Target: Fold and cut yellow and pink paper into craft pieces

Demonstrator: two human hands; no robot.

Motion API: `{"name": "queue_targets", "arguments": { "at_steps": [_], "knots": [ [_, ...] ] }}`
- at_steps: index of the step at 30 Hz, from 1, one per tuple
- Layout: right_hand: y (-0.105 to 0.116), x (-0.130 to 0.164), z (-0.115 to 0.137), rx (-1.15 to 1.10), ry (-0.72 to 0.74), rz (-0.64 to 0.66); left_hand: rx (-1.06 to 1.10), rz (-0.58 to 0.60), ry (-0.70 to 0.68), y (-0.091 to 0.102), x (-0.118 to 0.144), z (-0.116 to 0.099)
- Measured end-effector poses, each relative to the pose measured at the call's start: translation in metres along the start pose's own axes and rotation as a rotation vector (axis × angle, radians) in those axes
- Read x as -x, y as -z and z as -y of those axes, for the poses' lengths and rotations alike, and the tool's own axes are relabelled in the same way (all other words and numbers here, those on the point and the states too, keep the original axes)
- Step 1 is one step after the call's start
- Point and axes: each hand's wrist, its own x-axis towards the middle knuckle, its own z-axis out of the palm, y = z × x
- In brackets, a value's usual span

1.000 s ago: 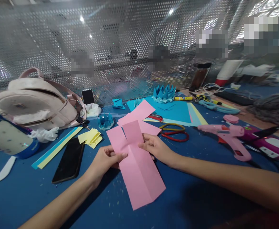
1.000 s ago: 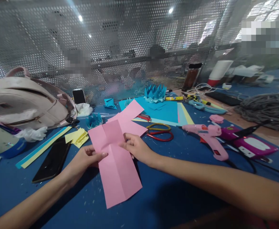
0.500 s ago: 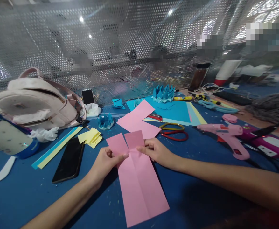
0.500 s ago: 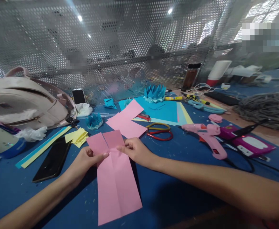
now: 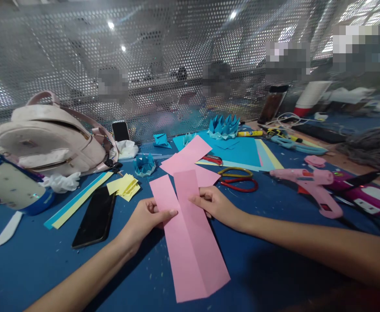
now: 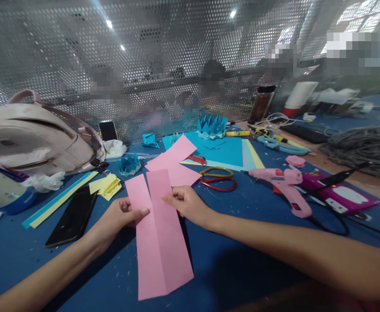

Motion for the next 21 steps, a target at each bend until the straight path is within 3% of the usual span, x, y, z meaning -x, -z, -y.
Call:
{"name": "queue_targets", "arguments": {
  "at_steps": [6,10,16,21],
  "knots": [
    [0.0001,-0.0026,-0.0029,-0.009,0.014,0.055,-0.030,-0.125,-0.048,0.0006,0.0020,0.0006],
    [0.0013,-0.0041,-0.0053,0.009,0.023,0.028,-0.021,-0.130,-0.054,0.0011,0.0025,0.0025],
    [0.0013,-0.0026,-0.0030,-0.044,0.000,-0.006,-0.003,0.017,0.014,0.0030,0.0009,-0.0040],
    [0.0026,-0.0049,-0.0068,-0.043,-0.011,0.017,-0.058,-0.111,-0.026,0.0050,0.0005,-0.0001]
  ]
}}
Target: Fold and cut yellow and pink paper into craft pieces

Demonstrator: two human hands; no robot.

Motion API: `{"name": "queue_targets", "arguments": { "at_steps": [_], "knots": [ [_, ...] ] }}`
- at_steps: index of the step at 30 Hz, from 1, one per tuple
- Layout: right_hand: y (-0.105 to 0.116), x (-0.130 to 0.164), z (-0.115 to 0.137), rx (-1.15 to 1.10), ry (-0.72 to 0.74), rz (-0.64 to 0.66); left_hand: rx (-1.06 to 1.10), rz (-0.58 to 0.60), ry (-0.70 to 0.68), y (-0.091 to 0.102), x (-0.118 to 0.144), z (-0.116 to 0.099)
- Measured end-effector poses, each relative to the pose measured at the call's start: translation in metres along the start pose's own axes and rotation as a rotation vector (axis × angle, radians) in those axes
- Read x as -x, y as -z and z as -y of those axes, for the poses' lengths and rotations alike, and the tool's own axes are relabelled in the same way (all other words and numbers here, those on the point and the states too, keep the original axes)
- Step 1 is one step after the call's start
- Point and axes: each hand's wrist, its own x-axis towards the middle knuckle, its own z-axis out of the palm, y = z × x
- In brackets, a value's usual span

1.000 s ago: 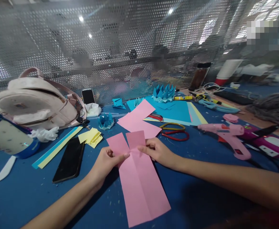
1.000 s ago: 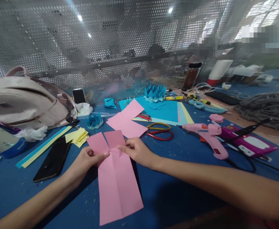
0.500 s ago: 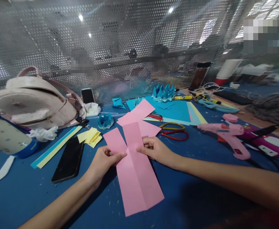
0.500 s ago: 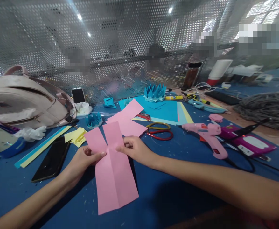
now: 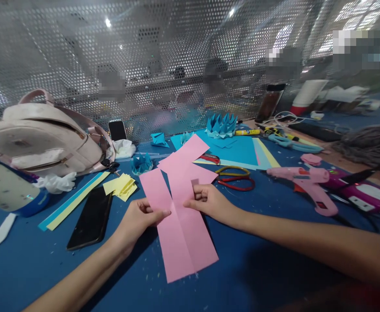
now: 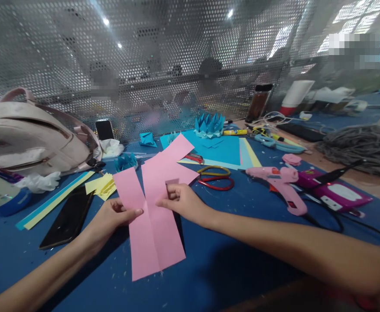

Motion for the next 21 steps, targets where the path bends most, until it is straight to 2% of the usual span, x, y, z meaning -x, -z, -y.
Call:
{"name": "queue_targets", "arguments": {
  "at_steps": [5,10,14,18,21],
  "knots": [
    [0.000,-0.002,-0.004,-0.048,-0.025,-0.037,0.006,-0.014,-0.022,0.000,0.000,0.003],
    [-0.001,-0.001,-0.001,-0.128,-0.024,-0.040,0.028,0.114,0.046,-0.002,0.002,-0.005],
    [0.001,-0.001,-0.001,-0.136,-0.011,0.020,-0.012,0.027,-0.019,-0.002,0.002,-0.002],
    [0.002,-0.002,-0.004,-0.078,-0.013,-0.029,0.000,-0.071,-0.056,-0.003,0.001,0.006],
    [0.002,-0.002,-0.005,-0.074,-0.027,-0.046,0.013,-0.068,-0.049,-0.003,0.001,0.006]
  ]
}}
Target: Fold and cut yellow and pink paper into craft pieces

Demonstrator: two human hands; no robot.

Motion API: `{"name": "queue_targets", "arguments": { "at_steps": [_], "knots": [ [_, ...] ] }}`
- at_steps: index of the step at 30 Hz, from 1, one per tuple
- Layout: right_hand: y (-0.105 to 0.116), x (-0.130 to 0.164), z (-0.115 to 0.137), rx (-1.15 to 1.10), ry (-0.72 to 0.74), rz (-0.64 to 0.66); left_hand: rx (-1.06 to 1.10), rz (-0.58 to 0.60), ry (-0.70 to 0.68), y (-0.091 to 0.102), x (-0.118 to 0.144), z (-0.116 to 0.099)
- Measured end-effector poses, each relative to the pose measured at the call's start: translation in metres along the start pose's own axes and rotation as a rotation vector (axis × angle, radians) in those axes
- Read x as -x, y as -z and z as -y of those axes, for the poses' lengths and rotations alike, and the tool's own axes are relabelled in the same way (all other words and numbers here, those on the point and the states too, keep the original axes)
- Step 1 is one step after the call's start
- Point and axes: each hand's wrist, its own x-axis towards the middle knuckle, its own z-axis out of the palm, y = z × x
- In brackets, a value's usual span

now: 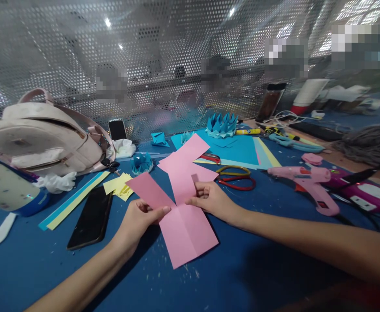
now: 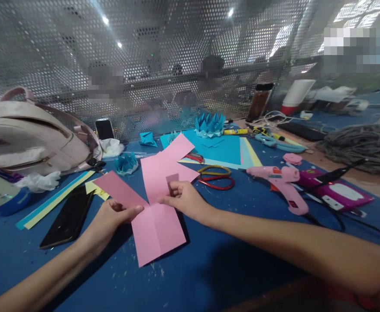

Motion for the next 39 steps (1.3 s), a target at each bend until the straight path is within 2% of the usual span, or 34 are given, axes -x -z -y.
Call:
{"name": "queue_targets", "arguments": {
  "at_steps": [2,7,11,20,24,29,35,39],
  "knots": [
    [-0.001,0.000,0.001,-0.011,0.009,-0.008,-0.017,0.022,0.000,-0.001,0.001,-0.003],
    [-0.003,0.002,0.004,-0.026,0.004,-0.051,-0.028,0.176,0.030,-0.003,0.004,-0.010],
    [-0.003,0.004,0.006,-0.026,-0.021,0.047,-0.067,0.111,0.017,-0.002,0.002,-0.005],
    [-0.002,0.001,0.005,0.037,0.020,-0.006,-0.060,0.053,0.023,-0.003,0.002,-0.005],
    [-0.003,0.001,0.005,0.040,0.030,-0.009,-0.042,0.064,0.011,-0.005,0.002,-0.006],
    [-0.005,0.002,0.006,0.010,0.040,0.010,-0.006,0.138,0.014,-0.008,0.004,-0.008],
    [-0.006,0.004,0.008,0.087,0.038,0.046,-0.040,0.111,0.006,-0.011,0.006,-0.005],
    [-0.007,0.005,0.009,0.017,0.039,0.066,-0.010,0.113,0.010,-0.010,0.005,-0.004]
  ]
}}
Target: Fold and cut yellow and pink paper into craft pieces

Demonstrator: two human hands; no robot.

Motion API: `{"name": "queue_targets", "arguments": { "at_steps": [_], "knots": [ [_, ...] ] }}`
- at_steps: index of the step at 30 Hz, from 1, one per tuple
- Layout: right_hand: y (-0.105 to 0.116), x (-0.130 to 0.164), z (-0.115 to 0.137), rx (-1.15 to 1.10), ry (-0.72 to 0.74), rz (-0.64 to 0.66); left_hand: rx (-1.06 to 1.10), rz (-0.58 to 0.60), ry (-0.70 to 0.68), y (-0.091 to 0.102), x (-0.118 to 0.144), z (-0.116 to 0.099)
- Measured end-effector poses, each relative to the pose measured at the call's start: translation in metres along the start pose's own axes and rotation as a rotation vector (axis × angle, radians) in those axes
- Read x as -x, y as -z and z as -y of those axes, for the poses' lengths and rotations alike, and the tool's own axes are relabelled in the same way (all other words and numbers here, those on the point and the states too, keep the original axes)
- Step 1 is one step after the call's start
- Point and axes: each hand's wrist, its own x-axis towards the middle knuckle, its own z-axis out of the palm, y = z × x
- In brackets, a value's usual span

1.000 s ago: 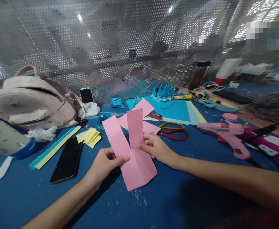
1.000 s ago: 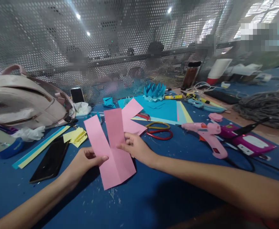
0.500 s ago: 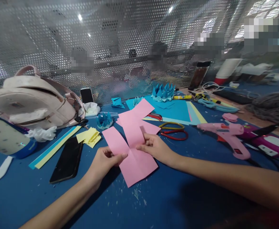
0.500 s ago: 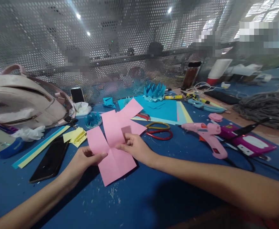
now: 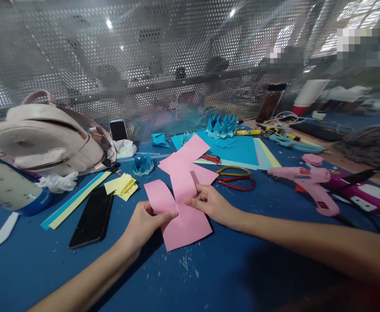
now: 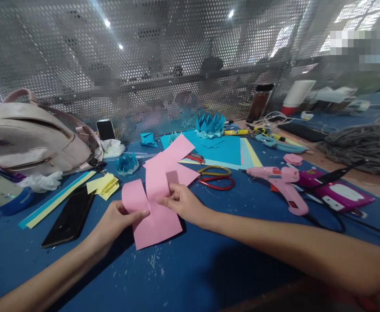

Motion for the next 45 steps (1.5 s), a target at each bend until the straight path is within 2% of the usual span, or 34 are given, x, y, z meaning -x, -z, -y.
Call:
{"name": "queue_targets", "arguments": {
  "at_steps": [7,12,17,24,31,37,45],
  "knots": [
    [-0.0008,0.0012,-0.0012,-0.063,0.018,-0.019,-0.025,-0.020,0.011,-0.0004,0.0019,-0.0018],
    [-0.0014,0.0006,0.0006,-0.073,0.009,0.051,0.016,-0.081,-0.011,-0.0008,0.0025,-0.0038],
    [0.0005,-0.0011,-0.0039,0.053,0.007,-0.055,0.003,-0.015,0.004,0.0011,0.0010,-0.0068],
    [0.0024,-0.0014,-0.0044,0.005,0.025,-0.057,0.002,-0.089,-0.002,0.0004,0.0007,-0.0051],
    [-0.0017,0.0004,0.0023,-0.132,0.017,-0.043,0.008,0.030,0.038,0.0008,0.0011,-0.0053],
    [-0.0003,0.0014,-0.0007,-0.080,-0.047,0.002,0.027,-0.052,0.032,0.0034,-0.0007,-0.0033],
    [-0.0013,-0.0001,-0.0010,-0.110,0.001,-0.020,0.006,-0.112,-0.014,-0.0006,0.0000,-0.0032]
  ]
}}
